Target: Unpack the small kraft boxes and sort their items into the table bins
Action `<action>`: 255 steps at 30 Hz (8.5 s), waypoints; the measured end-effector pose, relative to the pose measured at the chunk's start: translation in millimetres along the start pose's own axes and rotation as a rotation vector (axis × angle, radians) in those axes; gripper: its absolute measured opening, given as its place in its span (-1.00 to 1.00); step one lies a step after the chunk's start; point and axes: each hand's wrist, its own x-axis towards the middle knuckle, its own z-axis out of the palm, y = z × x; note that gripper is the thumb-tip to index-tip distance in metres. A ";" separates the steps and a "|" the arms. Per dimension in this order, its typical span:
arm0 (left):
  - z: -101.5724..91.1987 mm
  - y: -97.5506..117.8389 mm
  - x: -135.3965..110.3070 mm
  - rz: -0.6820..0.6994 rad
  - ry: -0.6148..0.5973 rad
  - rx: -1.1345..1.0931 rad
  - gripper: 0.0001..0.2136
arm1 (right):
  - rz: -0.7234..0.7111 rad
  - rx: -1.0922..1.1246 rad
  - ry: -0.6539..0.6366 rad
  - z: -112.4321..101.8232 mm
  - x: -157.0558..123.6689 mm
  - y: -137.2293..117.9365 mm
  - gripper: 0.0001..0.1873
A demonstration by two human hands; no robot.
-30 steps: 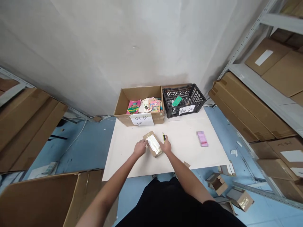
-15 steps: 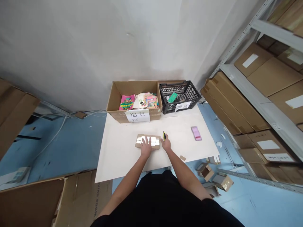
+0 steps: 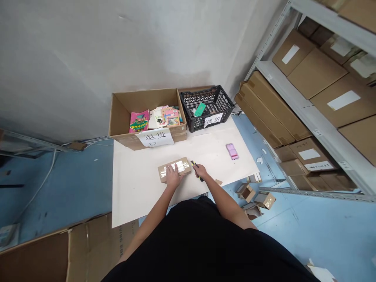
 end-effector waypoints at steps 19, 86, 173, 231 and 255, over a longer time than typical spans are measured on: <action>8.0 -15.0 3.3 0.038 -0.039 0.059 -0.19 | -0.044 -0.240 -0.095 -2.1 17.0 -23.8 -0.53; 34.7 -74.2 -55.6 0.114 -0.137 -0.454 0.06 | -0.022 0.186 0.099 71.9 5.9 -19.9 -0.66; -26.5 -18.8 10.4 -0.075 -0.247 -0.132 0.05 | 0.102 -0.707 0.369 15.4 -113.3 31.4 -0.28; 18.0 109.4 17.0 0.079 -0.212 0.277 -0.30 | -0.007 -0.154 -0.161 -138.0 10.0 17.5 -0.63; -26.7 95.8 11.5 -0.154 -0.220 0.257 -0.41 | 0.025 -0.456 0.240 -65.8 27.7 -0.6 -0.42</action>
